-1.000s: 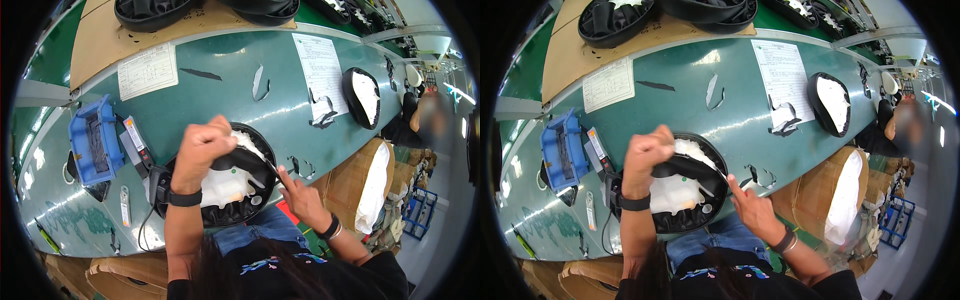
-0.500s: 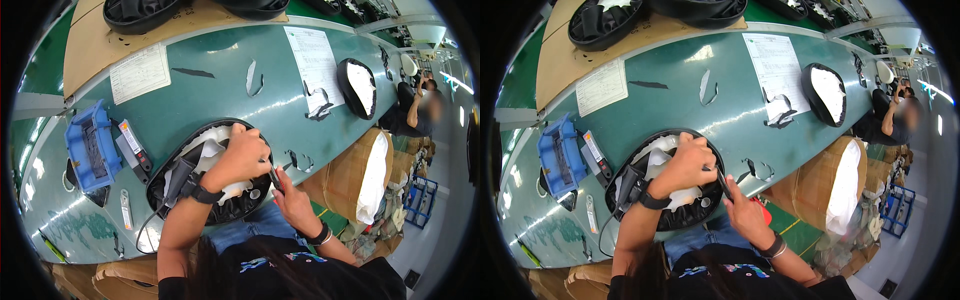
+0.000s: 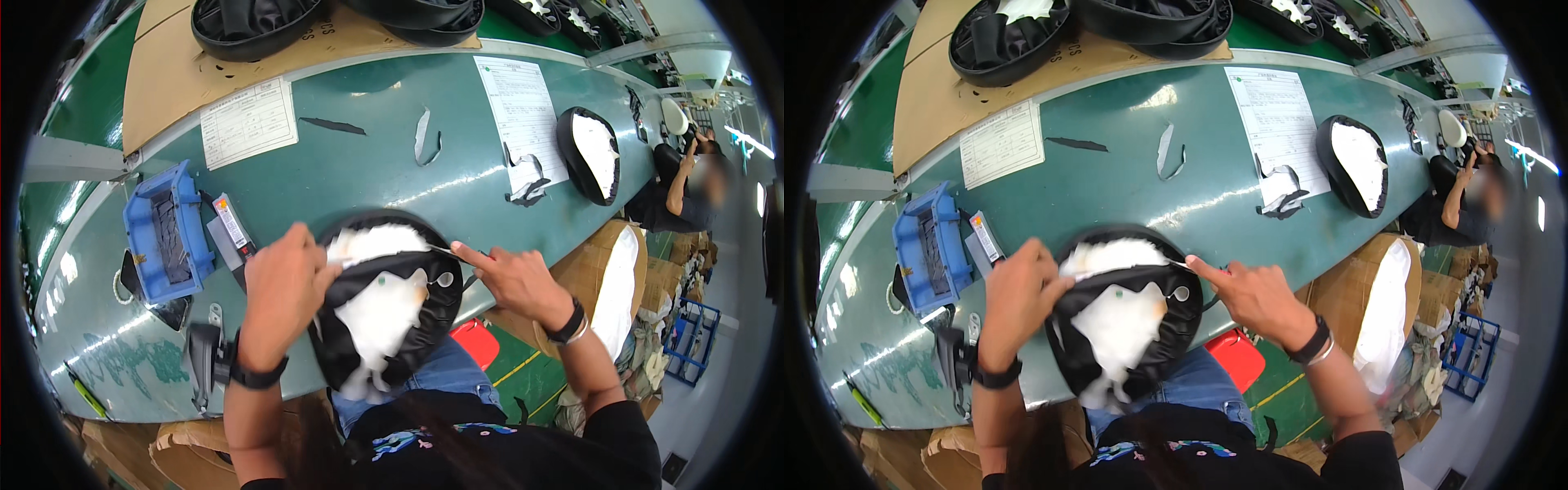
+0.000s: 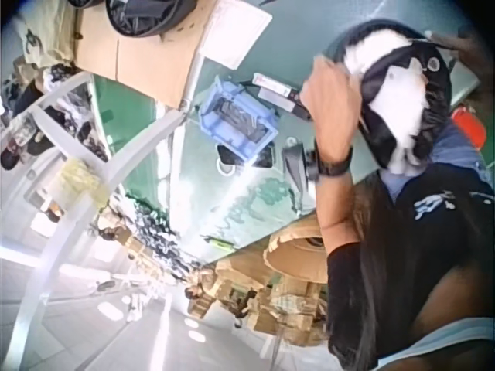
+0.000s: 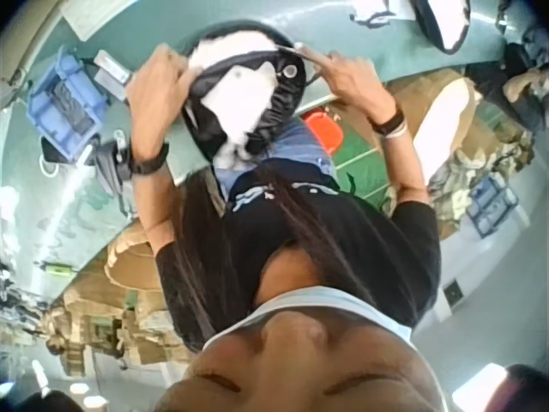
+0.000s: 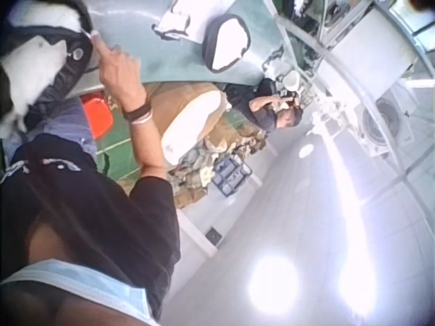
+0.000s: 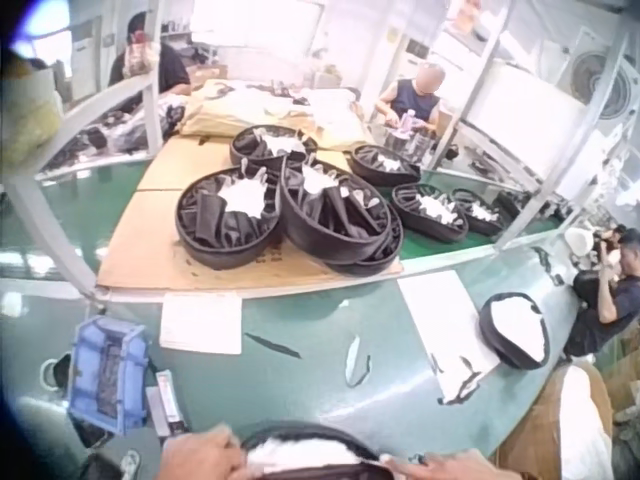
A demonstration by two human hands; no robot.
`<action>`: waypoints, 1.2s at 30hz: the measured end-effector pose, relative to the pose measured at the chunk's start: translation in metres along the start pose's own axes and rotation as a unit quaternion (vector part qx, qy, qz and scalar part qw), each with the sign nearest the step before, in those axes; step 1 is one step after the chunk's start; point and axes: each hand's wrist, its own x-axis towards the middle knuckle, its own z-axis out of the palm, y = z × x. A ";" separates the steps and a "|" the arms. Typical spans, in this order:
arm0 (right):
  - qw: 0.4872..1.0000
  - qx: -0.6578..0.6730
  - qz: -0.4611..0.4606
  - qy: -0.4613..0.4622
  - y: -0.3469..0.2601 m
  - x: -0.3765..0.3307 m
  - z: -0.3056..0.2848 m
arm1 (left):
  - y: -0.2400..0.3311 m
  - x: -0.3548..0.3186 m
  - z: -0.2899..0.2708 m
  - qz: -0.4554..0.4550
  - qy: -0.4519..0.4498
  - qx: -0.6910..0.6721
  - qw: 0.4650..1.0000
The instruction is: Upholstering bicycle seats by pulling leather tight over foam and plastic bases and securing them.
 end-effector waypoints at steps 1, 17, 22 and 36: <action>0.998 0.014 -0.058 -0.026 0.005 0.010 -0.007 | -0.002 -0.009 0.005 0.093 0.071 -0.008 0.993; 1.000 0.015 -0.026 0.007 -0.032 -0.024 0.024 | 0.014 0.051 0.050 0.062 -0.017 -0.417 0.907; 0.995 0.063 0.081 -0.002 -0.053 -0.050 0.027 | 0.002 0.043 0.034 0.095 -0.047 -0.505 0.857; 0.999 -0.007 0.040 -0.018 -0.031 -0.032 0.017 | -0.018 0.041 0.036 0.116 -0.009 -0.665 0.738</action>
